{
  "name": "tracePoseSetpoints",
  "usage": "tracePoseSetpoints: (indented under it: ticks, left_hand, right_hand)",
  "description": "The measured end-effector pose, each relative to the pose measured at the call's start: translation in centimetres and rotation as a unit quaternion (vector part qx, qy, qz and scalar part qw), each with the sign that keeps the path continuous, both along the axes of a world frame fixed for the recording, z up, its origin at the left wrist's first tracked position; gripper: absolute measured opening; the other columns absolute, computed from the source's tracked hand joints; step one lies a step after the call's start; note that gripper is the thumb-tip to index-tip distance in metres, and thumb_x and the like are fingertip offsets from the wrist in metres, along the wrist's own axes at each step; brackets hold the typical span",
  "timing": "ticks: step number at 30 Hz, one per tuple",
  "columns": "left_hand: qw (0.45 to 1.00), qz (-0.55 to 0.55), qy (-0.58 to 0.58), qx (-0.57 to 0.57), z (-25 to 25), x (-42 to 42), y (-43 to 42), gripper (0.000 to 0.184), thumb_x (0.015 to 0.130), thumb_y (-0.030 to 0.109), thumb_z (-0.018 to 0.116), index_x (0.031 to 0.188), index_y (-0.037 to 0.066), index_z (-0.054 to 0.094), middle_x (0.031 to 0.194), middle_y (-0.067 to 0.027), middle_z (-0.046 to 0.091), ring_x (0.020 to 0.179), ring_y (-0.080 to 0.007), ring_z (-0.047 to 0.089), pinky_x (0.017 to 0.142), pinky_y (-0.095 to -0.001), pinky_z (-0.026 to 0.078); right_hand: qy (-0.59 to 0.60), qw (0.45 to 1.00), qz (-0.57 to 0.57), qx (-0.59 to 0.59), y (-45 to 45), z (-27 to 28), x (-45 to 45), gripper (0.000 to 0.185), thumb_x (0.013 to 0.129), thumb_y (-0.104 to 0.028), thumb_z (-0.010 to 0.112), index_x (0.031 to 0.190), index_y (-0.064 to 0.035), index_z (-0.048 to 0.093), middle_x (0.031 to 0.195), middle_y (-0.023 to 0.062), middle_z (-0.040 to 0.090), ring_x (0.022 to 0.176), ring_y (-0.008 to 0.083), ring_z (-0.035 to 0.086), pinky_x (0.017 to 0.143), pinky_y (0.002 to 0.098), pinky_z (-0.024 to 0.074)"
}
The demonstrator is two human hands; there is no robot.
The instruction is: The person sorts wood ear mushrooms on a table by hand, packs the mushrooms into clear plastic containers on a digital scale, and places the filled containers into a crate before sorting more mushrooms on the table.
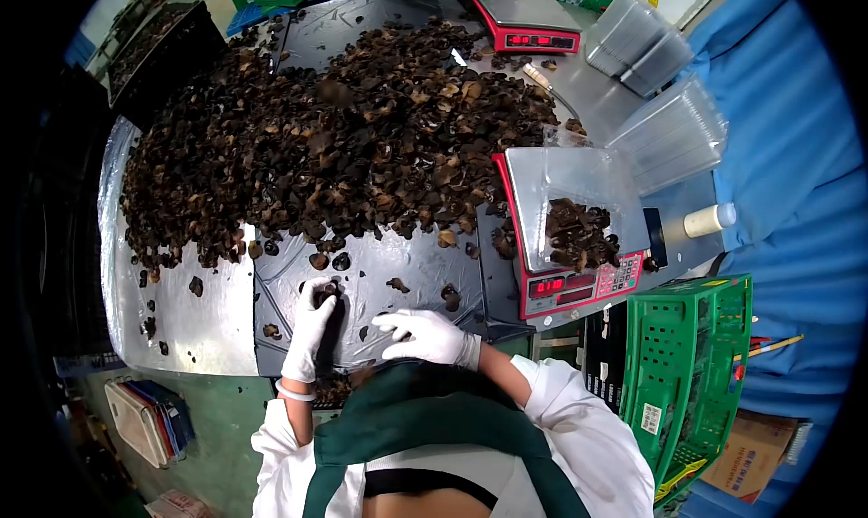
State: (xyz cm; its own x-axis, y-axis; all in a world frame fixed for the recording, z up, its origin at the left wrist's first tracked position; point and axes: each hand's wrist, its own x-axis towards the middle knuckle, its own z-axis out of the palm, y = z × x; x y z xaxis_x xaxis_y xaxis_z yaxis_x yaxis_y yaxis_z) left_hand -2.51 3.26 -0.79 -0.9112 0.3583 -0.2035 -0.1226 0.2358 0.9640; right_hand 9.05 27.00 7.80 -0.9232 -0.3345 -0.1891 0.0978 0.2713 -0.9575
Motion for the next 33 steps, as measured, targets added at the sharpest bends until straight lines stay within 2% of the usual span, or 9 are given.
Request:
tracePoseSetpoints:
  ticks: [4, 8, 11, 13, 19, 23, 25, 27, 33]
  left_hand:
    - [0.920, 0.060, -0.271, 0.277, 1.3, 0.5, -2.2, 0.032, 0.092, 0.019, 0.058, 0.122, 0.009, 0.055, 0.107, -0.0068, 0.063, 0.082, -0.0121, 0.060, 0.065, -0.0228, 0.048]
    - [0.852, 0.066, -0.358, 0.375, -1.8, 2.2, -3.9, 0.036, 0.097, 0.032, 0.048, 0.124, 0.008, 0.053, 0.111, -0.0115, 0.062, 0.081, -0.0168, 0.062, 0.058, -0.0229, 0.052]
    - [0.823, 0.076, -0.382, 0.414, -1.6, 3.4, -3.7, 0.045, 0.099, 0.037, 0.044, 0.133, 0.007, 0.046, 0.119, -0.0160, 0.059, 0.086, -0.0224, 0.064, 0.061, -0.0276, 0.056]
    - [0.821, 0.075, -0.384, 0.416, -0.6, 3.9, -3.2, 0.046, 0.100, 0.037, 0.043, 0.134, 0.006, 0.045, 0.121, -0.0164, 0.058, 0.089, -0.0237, 0.064, 0.063, -0.0287, 0.057]
    - [0.825, 0.029, -0.378, 0.419, 0.0, 3.8, -3.0, 0.047, 0.099, 0.035, 0.043, 0.137, 0.006, 0.042, 0.128, -0.0165, 0.055, 0.101, -0.0271, 0.063, 0.075, -0.0360, 0.059]
    - [0.835, -0.002, -0.378, 0.399, 0.4, 3.9, -2.9, 0.049, 0.096, 0.031, 0.050, 0.137, 0.006, 0.041, 0.131, -0.0159, 0.052, 0.116, -0.0299, 0.056, 0.083, -0.0423, 0.057]
    - [0.831, -0.001, -0.381, 0.405, 0.5, 3.9, -2.7, 0.049, 0.095, 0.031, 0.053, 0.137, 0.006, 0.041, 0.132, -0.0160, 0.052, 0.117, -0.0299, 0.056, 0.084, -0.0431, 0.057]
    - [0.829, 0.001, -0.382, 0.409, 0.7, 4.0, -2.7, 0.050, 0.095, 0.030, 0.053, 0.137, 0.006, 0.041, 0.132, -0.0159, 0.051, 0.117, -0.0296, 0.055, 0.087, -0.0453, 0.055]
    - [0.831, 0.037, -0.358, 0.425, 1.2, 4.2, -2.2, 0.049, 0.095, 0.029, 0.054, 0.136, 0.006, 0.041, 0.134, -0.0150, 0.050, 0.119, -0.0282, 0.054, 0.098, -0.0502, 0.046]
  right_hand:
    - [0.236, 0.862, -0.165, 0.417, 3.4, -2.3, -0.1, 0.049, 0.071, -0.035, 0.072, 0.112, -0.0111, 0.058, 0.097, 0.0071, 0.055, 0.086, 0.0256, 0.056, 0.071, 0.0347, 0.0510]
    - [0.165, 0.866, -0.119, 0.457, 5.4, -6.0, 2.1, 0.044, 0.075, -0.021, 0.071, 0.114, -0.0087, 0.057, 0.099, 0.0084, 0.055, 0.088, 0.0271, 0.058, 0.071, 0.0323, 0.0516]
    - [0.110, 0.945, -0.155, 0.267, 6.4, -7.4, 2.3, 0.039, 0.081, -0.012, 0.065, 0.119, -0.0071, 0.056, 0.103, 0.0082, 0.059, 0.089, 0.0232, 0.061, 0.073, 0.0305, 0.0530]
    - [-0.216, 0.915, -0.255, -0.225, 6.2, -6.6, 1.6, 0.036, 0.088, -0.009, 0.057, 0.124, -0.0063, 0.055, 0.109, 0.0090, 0.061, 0.091, 0.0192, 0.062, 0.077, 0.0314, 0.0542]
    - [-0.242, 0.837, -0.235, -0.430, 3.8, -4.1, -0.1, 0.030, 0.094, -0.014, 0.054, 0.123, -0.0045, 0.055, 0.107, 0.0059, 0.060, 0.089, 0.0119, 0.059, 0.076, 0.0271, 0.0535]
    - [-0.088, 0.988, -0.128, 0.002, 0.9, -5.5, -1.3, 0.028, 0.088, -0.024, 0.065, 0.112, -0.0103, 0.060, 0.094, 0.0044, 0.059, 0.080, 0.0134, 0.059, 0.069, 0.0286, 0.0506]
    - [0.141, 0.961, -0.061, 0.231, -1.3, -4.4, -1.1, 0.041, 0.080, -0.028, 0.071, 0.116, -0.0132, 0.058, 0.097, 0.0065, 0.055, 0.086, 0.0207, 0.059, 0.073, 0.0334, 0.0515]
    - [0.171, 0.914, 0.048, 0.364, -2.5, -5.1, -0.7, 0.050, 0.075, -0.031, 0.072, 0.120, -0.0157, 0.055, 0.101, 0.0067, 0.051, 0.091, 0.0253, 0.057, 0.076, 0.0377, 0.0521]
    - [0.162, 0.973, -0.083, 0.145, -1.3, -7.8, -2.0, 0.022, 0.086, -0.013, 0.061, 0.108, -0.0094, 0.063, 0.093, 0.0067, 0.059, 0.081, 0.0194, 0.061, 0.069, 0.0295, 0.0510]
